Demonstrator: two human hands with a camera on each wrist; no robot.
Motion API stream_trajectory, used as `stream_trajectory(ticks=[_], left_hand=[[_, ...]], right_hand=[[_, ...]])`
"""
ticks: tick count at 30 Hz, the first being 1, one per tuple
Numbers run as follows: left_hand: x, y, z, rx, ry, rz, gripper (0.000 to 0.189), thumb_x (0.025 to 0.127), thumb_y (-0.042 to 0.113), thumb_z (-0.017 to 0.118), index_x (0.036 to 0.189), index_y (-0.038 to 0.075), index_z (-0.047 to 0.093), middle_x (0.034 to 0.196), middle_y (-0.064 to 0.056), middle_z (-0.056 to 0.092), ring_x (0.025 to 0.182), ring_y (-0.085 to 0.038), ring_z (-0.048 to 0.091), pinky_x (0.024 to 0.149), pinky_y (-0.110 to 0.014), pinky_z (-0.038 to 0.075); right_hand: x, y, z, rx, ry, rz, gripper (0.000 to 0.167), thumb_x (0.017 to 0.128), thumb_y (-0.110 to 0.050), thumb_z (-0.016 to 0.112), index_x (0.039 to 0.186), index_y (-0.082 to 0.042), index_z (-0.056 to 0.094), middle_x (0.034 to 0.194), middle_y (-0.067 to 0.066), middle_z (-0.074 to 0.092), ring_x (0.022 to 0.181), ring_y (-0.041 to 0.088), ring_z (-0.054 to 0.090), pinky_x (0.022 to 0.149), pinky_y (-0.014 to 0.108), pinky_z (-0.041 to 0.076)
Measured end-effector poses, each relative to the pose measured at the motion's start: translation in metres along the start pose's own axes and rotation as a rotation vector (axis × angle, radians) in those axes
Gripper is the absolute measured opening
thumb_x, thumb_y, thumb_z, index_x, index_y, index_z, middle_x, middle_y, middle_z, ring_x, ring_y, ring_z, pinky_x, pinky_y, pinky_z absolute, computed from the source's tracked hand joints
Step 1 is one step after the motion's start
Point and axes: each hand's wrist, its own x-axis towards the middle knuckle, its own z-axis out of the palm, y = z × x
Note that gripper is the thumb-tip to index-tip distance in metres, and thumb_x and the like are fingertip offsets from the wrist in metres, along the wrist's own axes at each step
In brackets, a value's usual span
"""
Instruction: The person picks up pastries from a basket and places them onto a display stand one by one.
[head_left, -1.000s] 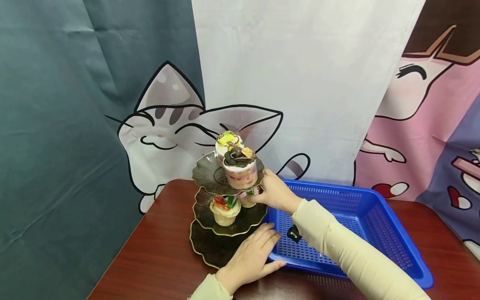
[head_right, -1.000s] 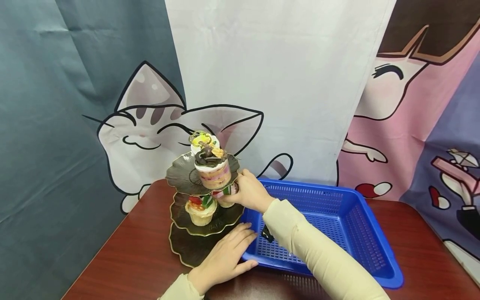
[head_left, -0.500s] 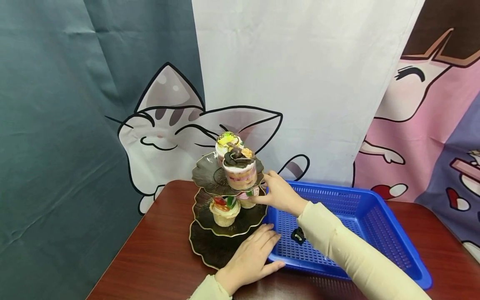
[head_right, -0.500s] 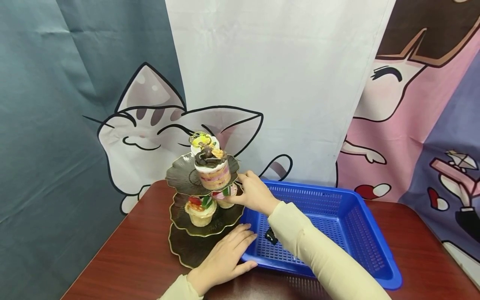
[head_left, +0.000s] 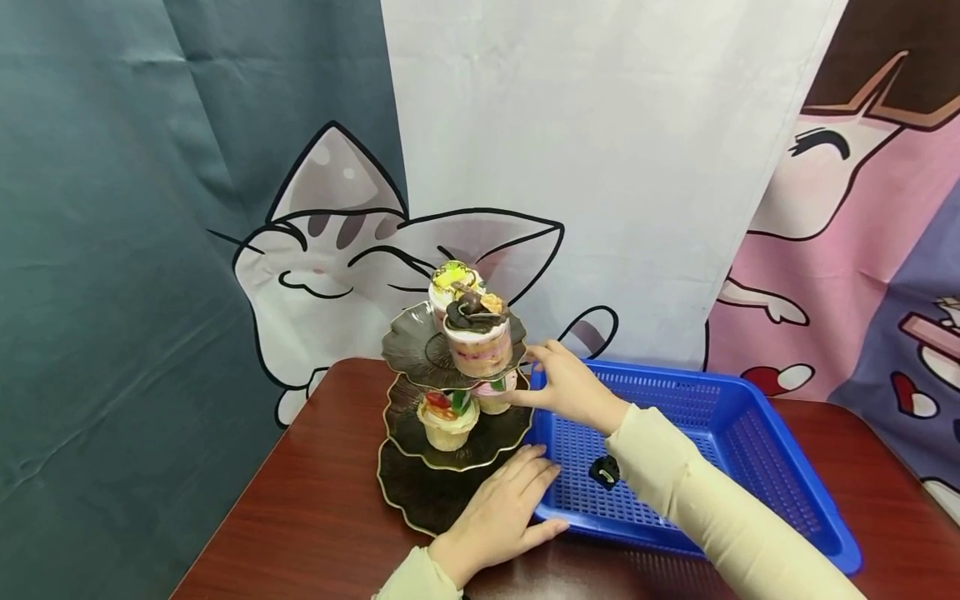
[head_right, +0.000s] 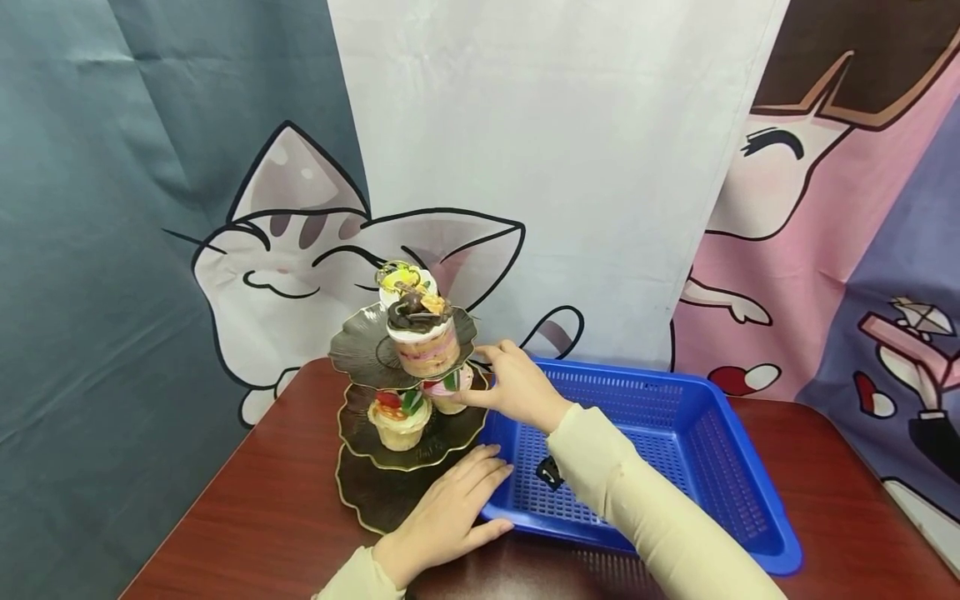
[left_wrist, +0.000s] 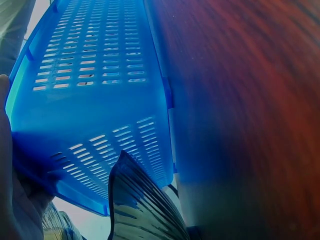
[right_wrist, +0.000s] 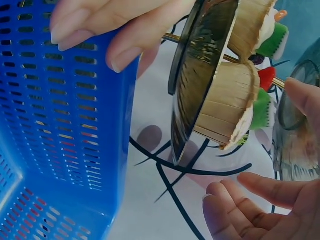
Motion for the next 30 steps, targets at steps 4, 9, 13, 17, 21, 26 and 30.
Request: stream_trajectory(ticks=[4,9,13,17,21,26,30], left_hand=[[0.001,0.0,0.0,-0.001,-0.002,-0.001,0.057,0.089,0.055,0.057,0.124,0.011,0.061,0.123,-0.001,0.063,0.131,-0.018,0.048,0.114,-0.03,0.037],[0.0,0.0,-0.001,-0.001,-0.009,-0.002,0.056,0.09,0.056,0.055,0.124,0.011,0.061,0.124,-0.001,0.062,0.131,-0.017,0.048,0.114,-0.03,0.037],[0.0,0.0,-0.001,-0.002,-0.007,0.001,0.056,0.091,0.056,0.054,0.124,0.011,0.061,0.124,-0.001,0.062,0.131,-0.018,0.048,0.114,-0.03,0.037],[0.001,0.0,-0.001,-0.001,-0.01,0.002,0.056,0.09,0.055,0.055,0.124,0.011,0.061,0.124,-0.001,0.062,0.132,-0.018,0.048,0.115,-0.03,0.036],[0.001,0.0,-0.001,-0.008,-0.022,-0.007,0.057,0.089,0.055,0.057,0.124,0.011,0.061,0.124,-0.001,0.062,0.133,-0.018,0.047,0.115,-0.03,0.035],[0.001,0.0,-0.001,-0.011,-0.033,-0.018,0.056,0.09,0.055,0.056,0.125,0.011,0.061,0.125,-0.001,0.062,0.133,-0.017,0.046,0.115,-0.031,0.036],[0.0,0.001,-0.001,0.004,-0.037,-0.02,0.057,0.09,0.056,0.056,0.125,0.012,0.061,0.125,0.0,0.062,0.134,-0.017,0.046,0.115,-0.03,0.035]], right_hand=[[-0.006,0.001,-0.004,0.005,0.0,0.009,0.084,0.08,-0.054,0.07,0.139,-0.001,0.046,0.119,0.013,0.056,0.108,0.025,0.057,0.089,0.043,0.053],[-0.013,0.003,-0.008,0.03,0.007,-0.001,0.079,0.081,-0.051,0.071,0.139,-0.003,0.047,0.118,0.013,0.057,0.111,0.028,0.057,0.092,0.045,0.052],[-0.018,0.004,-0.011,0.021,0.024,-0.013,0.077,0.081,-0.05,0.071,0.138,-0.003,0.049,0.115,0.014,0.058,0.111,0.029,0.057,0.092,0.046,0.051],[-0.025,0.006,-0.016,0.022,0.05,-0.016,0.073,0.082,-0.048,0.071,0.136,-0.004,0.05,0.116,0.012,0.057,0.113,0.03,0.057,0.091,0.048,0.051],[-0.032,0.007,-0.02,0.031,0.087,-0.022,0.071,0.082,-0.047,0.071,0.136,-0.006,0.051,0.121,0.012,0.057,0.114,0.029,0.057,0.09,0.047,0.052],[-0.04,0.008,-0.023,0.036,0.123,-0.041,0.071,0.083,-0.046,0.071,0.137,-0.005,0.051,0.123,0.011,0.057,0.115,0.029,0.058,0.089,0.046,0.053],[-0.047,0.01,-0.024,0.021,0.142,-0.06,0.07,0.083,-0.047,0.07,0.136,-0.005,0.051,0.12,0.009,0.057,0.115,0.028,0.058,0.091,0.047,0.052]])
